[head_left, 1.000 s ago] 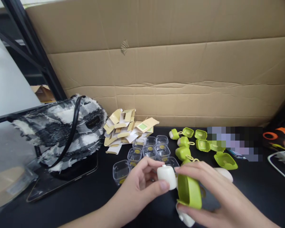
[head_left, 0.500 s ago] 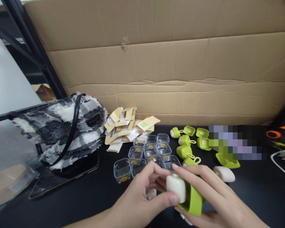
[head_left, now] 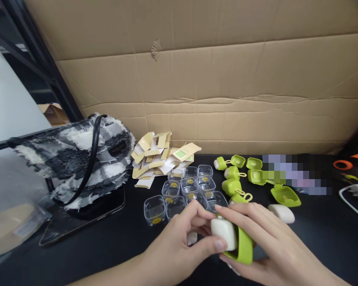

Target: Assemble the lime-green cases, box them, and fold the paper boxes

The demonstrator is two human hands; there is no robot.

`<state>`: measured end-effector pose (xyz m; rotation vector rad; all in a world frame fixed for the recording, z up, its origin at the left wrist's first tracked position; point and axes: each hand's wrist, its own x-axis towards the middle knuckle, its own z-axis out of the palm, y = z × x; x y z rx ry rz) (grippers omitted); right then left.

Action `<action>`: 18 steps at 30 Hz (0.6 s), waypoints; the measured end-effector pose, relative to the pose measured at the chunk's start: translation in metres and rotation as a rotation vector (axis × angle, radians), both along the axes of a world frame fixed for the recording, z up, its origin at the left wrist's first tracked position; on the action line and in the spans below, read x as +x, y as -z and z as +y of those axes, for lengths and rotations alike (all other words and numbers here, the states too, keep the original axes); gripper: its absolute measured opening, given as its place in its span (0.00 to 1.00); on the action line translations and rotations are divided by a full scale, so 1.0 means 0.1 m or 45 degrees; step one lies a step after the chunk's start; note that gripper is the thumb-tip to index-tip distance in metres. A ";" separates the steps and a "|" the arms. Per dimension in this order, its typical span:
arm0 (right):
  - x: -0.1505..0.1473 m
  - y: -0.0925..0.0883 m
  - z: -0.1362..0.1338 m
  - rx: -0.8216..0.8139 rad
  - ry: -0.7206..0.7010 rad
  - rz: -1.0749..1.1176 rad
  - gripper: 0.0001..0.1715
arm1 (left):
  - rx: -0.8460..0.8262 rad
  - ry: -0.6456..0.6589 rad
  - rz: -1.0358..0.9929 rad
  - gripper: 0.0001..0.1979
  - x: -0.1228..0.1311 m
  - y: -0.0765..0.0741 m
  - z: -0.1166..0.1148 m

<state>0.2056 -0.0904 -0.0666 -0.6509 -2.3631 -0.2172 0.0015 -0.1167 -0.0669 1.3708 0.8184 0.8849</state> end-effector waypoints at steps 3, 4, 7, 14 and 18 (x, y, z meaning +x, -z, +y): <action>-0.03 -0.01 0.00 -0.089 -0.023 0.063 0.22 | 0.032 0.057 0.071 0.12 -0.01 -0.03 0.00; -0.04 0.00 0.00 -0.147 -0.041 0.101 0.22 | 0.062 0.085 0.103 0.12 -0.01 -0.04 0.00; -0.02 0.05 0.01 -0.359 -0.085 0.178 0.25 | 0.239 0.092 0.234 0.15 -0.01 -0.04 -0.01; 0.05 0.14 0.07 -0.602 0.042 0.343 0.29 | 1.235 -0.241 0.564 0.11 0.00 0.11 0.06; 0.06 0.10 0.12 -0.595 0.027 0.410 0.27 | 1.334 -0.034 0.713 0.15 -0.01 0.01 0.08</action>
